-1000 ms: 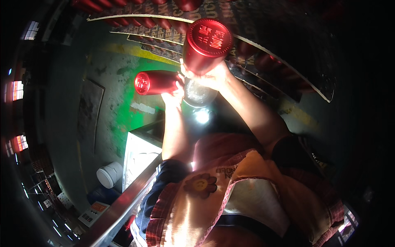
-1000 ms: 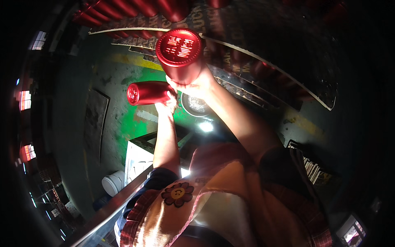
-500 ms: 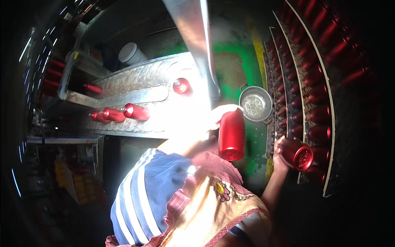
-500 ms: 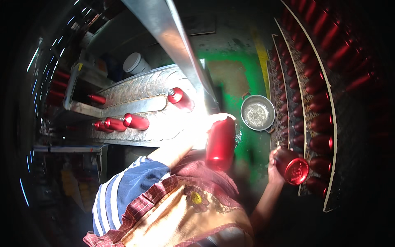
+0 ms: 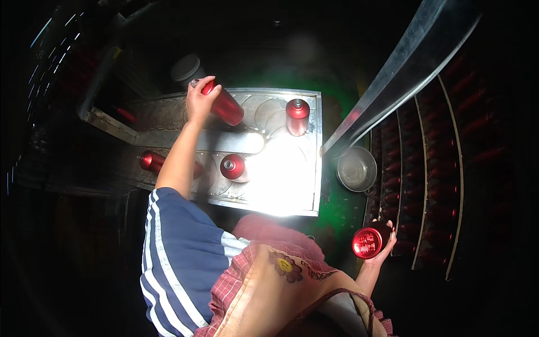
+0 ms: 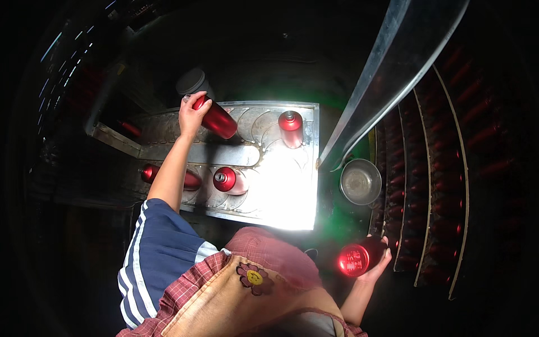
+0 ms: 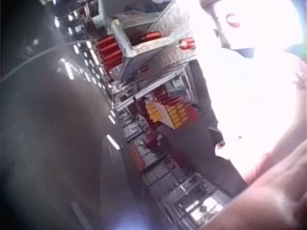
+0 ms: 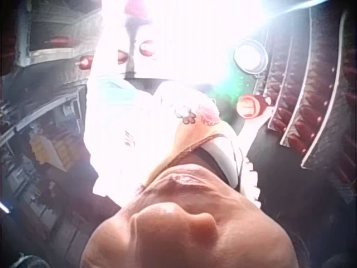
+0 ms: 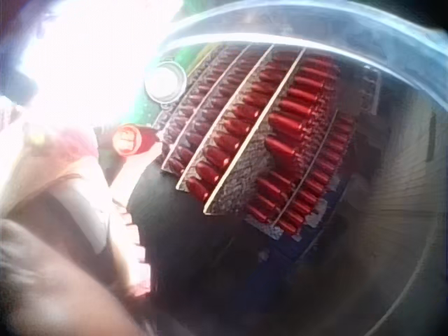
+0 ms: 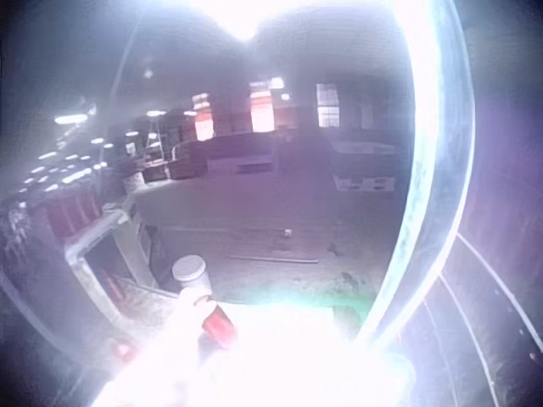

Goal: The person repeatedly picks up red cylindrical containers from a metal tray and places them onto a grid-marked board. The person handles the containers one at a time or in small groups, moving them between the tray and the board in a repetitive cycle.

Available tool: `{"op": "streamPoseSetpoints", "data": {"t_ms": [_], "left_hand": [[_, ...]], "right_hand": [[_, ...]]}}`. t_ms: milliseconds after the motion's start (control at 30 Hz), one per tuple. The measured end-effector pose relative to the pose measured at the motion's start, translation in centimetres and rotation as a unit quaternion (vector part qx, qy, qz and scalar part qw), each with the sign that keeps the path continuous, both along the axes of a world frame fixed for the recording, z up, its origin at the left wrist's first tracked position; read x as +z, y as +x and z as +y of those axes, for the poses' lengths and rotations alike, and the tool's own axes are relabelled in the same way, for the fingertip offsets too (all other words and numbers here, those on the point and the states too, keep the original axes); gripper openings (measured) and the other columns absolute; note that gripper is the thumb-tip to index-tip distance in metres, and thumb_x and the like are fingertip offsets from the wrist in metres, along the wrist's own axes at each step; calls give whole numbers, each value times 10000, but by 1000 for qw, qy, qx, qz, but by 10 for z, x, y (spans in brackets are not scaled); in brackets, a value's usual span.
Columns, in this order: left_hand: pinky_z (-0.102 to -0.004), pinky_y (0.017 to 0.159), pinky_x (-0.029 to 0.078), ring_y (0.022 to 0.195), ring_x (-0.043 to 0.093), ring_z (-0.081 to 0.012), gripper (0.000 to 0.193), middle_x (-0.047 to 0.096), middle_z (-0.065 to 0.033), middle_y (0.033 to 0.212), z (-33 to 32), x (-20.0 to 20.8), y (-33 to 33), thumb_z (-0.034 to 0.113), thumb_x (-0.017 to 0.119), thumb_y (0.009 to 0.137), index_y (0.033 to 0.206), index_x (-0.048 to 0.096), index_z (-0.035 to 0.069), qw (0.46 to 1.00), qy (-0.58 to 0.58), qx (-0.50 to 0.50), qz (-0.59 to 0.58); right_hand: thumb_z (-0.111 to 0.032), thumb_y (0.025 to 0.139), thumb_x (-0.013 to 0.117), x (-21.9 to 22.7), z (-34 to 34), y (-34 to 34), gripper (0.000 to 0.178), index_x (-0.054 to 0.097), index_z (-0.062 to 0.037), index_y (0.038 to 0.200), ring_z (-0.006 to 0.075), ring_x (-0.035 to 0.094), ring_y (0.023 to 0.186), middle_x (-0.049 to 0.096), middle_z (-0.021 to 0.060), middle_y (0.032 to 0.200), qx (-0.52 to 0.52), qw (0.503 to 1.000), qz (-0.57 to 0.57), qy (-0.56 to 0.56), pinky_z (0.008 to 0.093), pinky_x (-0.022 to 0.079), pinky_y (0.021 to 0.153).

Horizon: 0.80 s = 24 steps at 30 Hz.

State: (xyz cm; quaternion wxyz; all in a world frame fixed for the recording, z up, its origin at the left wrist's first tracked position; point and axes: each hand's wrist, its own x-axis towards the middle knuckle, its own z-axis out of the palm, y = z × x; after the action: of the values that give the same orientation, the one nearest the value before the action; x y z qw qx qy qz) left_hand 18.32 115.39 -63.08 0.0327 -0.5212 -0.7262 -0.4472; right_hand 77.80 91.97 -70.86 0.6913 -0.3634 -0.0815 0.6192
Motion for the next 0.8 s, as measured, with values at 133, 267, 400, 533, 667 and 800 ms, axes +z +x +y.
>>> {"op": "streamPoseSetpoints", "data": {"t_ms": [133, 267, 400, 533, 667, 800], "left_hand": [[-425, 1002, 469, 1182, 516, -336, 375, 545, -86, 1317, 64, -96, -59, 346, 794, 770, 1137, 720, 331, 994, -86, 57, 40], [-427, 1074, 417, 1310, 415, -337, 360, 446, -78, 1458, 70, -117, -88, 268, 755, 795, 1153, 735, 298, 990, -139, -13, -14], [-414, 1087, 397, 1311, 439, -340, 335, 473, -141, 1448, 7, -75, -113, 190, 747, 810, 1141, 751, 244, 998, -31, -56, -29], [-318, 985, 449, 1144, 584, -217, 281, 590, -128, 1311, -126, -23, -126, -1, 677, 857, 1128, 728, 54, 968, 16, -81, -238], [-281, 899, 488, 1050, 616, -184, 170, 635, -114, 1175, -207, 11, -71, -43, 624, 887, 1036, 701, -20, 949, -6, -54, -311], [-293, 849, 512, 973, 620, -176, 134, 627, -101, 1098, -205, 9, -20, -63, 591, 905, 1006, 673, -35, 873, 13, -149, -465]], "right_hand": [[-359, 917, 615, 65, 88, -129, 520, 501, -77, 1339, 274, 602, 1128, 601, 177, 1259, 71, 986, -149, 25, 412, 494, 996], [-149, 812, 726, 101, 193, -276, 399, 667, -23, 1186, 251, 562, 1186, 596, 138, 1274, 122, 824, -511, 215, 359, 423, 1042], [-194, 756, 792, 75, 278, -437, 347, 733, -177, 1098, 334, 511, 1225, 509, 165, 1342, 146, 650, -656, 356, 401, 424, 1042], [-237, 757, 730, 3, 325, -548, 355, 728, -270, 1110, 384, 423, 1283, 472, 162, 1374, 226, 536, -727, 365, 444, 425, 1068], [-211, 797, 713, -21, 333, -554, 408, 709, -298, 1196, 405, 368, 1341, 397, 209, 1482, 276, 500, -741, 352, 449, 371, 1119], [-179, 837, 715, 20, 287, -491, 394, 706, -251, 1225, 376, 479, 1290, 449, 212, 1469, 314, 584, -639, 391, 427, 400, 1092]]}}
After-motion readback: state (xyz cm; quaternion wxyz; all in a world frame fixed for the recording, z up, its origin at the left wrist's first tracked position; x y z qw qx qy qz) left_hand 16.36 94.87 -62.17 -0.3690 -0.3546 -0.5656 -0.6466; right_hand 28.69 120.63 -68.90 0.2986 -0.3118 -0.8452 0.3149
